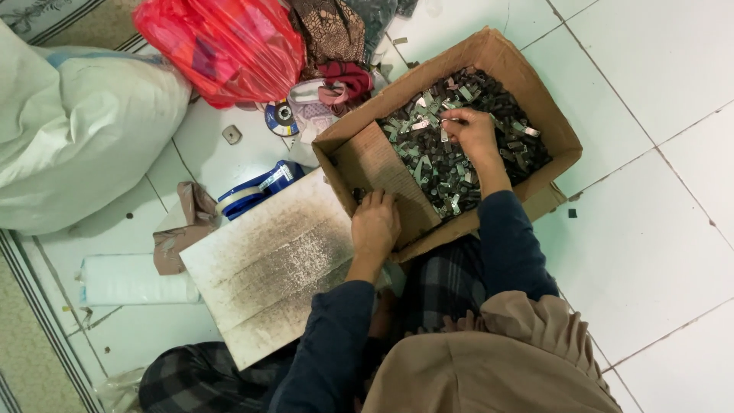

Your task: Sorting small metal components from a box and placing them into individual plastic bags on the floor.

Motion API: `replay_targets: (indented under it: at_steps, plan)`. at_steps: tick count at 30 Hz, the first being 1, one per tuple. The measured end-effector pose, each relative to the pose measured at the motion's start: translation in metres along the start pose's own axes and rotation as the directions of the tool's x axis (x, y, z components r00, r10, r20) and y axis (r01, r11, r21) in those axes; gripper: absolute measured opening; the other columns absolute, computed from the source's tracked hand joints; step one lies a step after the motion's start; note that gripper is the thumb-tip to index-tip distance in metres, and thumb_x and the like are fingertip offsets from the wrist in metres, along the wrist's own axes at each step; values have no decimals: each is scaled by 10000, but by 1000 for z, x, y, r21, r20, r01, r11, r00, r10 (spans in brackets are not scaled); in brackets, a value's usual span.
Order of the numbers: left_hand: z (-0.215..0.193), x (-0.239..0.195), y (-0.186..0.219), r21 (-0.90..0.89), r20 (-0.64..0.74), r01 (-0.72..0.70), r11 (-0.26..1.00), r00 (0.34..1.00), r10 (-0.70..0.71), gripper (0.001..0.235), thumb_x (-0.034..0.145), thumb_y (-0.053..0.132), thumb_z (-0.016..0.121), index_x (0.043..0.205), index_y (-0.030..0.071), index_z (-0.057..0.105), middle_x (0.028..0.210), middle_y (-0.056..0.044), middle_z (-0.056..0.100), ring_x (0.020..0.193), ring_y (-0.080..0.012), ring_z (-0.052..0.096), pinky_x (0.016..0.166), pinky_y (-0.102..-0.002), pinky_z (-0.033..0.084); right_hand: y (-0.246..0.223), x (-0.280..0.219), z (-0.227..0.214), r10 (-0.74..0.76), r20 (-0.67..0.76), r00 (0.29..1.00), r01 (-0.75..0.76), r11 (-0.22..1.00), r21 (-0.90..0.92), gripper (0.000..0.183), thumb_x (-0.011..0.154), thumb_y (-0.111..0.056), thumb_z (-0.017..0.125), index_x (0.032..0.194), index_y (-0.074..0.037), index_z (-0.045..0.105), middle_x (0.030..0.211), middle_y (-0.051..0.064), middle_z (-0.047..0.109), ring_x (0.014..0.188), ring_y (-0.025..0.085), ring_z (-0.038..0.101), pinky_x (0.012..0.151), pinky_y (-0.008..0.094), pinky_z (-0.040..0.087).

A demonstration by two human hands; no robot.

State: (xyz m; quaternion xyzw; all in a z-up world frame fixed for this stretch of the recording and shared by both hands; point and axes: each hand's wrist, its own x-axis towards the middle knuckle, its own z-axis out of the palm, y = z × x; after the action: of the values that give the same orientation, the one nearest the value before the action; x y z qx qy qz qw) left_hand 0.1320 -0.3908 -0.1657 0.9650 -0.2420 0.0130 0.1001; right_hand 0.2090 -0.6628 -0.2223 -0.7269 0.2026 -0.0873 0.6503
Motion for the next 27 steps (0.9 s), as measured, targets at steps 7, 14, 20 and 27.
replay_targets:
  at_steps: [7,14,20,27]
  plan:
    - [22,-2,-5,36,-8,0,999,1000,0,210,930,220,599,1065,113,719,1143,-108,698,1098,-298,676,847,-369,555,10,-20,-6,31,-68,997,-32,999,-14,236,870,-53,782,1105,-82,788,756,104,667,655,114,693,587,204,634]
    - [4,3,2,-49,112,38,998,993,-32,225,971,258,549,1080,135,703,1071,-90,686,1031,-278,682,827,-372,556,15,-49,-18,6,-229,973,-110,888,-446,153,894,-200,800,1037,-247,826,1065,75,690,1077,310,669,917,412,564]
    - [-35,35,30,-795,542,595,118,784,-302,481,1040,441,459,1388,128,571,1329,-168,652,1173,-289,671,968,-427,547,-3,-91,1,54,-100,994,-75,973,-220,209,894,-152,794,1100,-172,816,1068,102,711,996,221,668,799,343,574]
    - [73,48,21,-620,717,384,-684,631,-296,466,1044,412,487,1244,26,654,1126,-226,612,1064,-326,639,959,-415,571,-41,-109,16,-19,132,991,37,990,-136,170,885,-129,789,1050,-106,818,998,181,763,989,260,704,763,363,561]
